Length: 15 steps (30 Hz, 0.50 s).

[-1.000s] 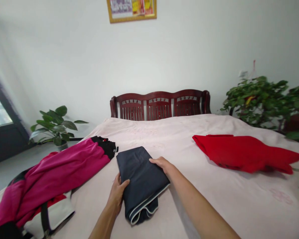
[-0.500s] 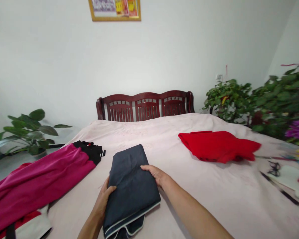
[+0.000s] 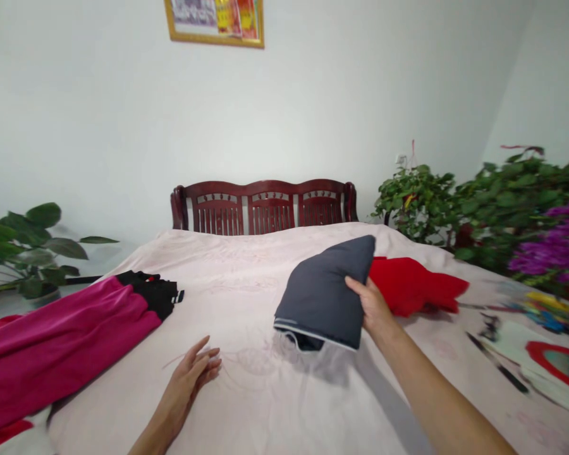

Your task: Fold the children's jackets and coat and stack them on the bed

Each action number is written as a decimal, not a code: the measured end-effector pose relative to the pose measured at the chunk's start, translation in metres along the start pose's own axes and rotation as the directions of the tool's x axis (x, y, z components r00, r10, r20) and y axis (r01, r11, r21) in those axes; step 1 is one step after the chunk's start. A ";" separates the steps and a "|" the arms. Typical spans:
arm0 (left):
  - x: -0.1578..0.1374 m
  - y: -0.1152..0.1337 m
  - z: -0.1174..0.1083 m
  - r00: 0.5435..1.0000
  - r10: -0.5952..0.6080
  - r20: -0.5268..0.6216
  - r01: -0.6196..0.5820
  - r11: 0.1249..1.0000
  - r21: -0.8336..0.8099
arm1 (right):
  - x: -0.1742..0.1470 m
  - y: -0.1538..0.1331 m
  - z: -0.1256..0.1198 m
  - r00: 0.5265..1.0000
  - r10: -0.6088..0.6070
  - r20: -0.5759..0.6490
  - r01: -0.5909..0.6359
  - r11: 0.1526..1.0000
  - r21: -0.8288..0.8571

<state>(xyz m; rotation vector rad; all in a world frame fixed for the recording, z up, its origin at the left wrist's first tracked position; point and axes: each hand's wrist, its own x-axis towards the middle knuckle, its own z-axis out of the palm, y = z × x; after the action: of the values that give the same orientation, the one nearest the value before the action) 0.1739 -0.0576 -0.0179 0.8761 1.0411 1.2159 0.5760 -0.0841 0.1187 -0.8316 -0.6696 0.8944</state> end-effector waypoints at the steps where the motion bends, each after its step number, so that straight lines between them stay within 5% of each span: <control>1: 0.001 -0.001 0.000 1.000 -0.006 0.006 0.006 1.000 0.005 | 0.013 -0.015 -0.009 0.995 -0.088 -0.054 0.089 0.996 0.012; 5: 0.002 -0.004 -0.001 1.000 -0.012 0.010 0.012 1.000 0.016 | 0.072 -0.064 -0.055 0.878 -0.367 -0.308 0.367 0.928 -0.060; 8: 0.003 -0.006 -0.003 1.000 0.001 0.008 -0.002 0.999 0.035 | 0.100 -0.071 -0.098 0.788 -0.352 -0.506 0.282 0.936 -0.212; 13: 0.004 -0.008 -0.004 0.999 0.044 0.023 -0.046 0.994 0.100 | 0.083 -0.013 -0.153 0.741 -0.241 -0.626 0.033 0.945 -0.324; 15: 0.002 -0.009 -0.002 0.996 0.080 0.035 -0.084 0.985 0.148 | 0.065 0.021 -0.160 0.775 -0.278 -0.567 0.040 0.918 -0.396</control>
<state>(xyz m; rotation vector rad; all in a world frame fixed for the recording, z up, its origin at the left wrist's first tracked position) 0.1752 -0.0568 -0.0270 1.0584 1.0923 1.2013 0.7239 -0.0735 0.0284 -1.3036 -0.3142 0.2896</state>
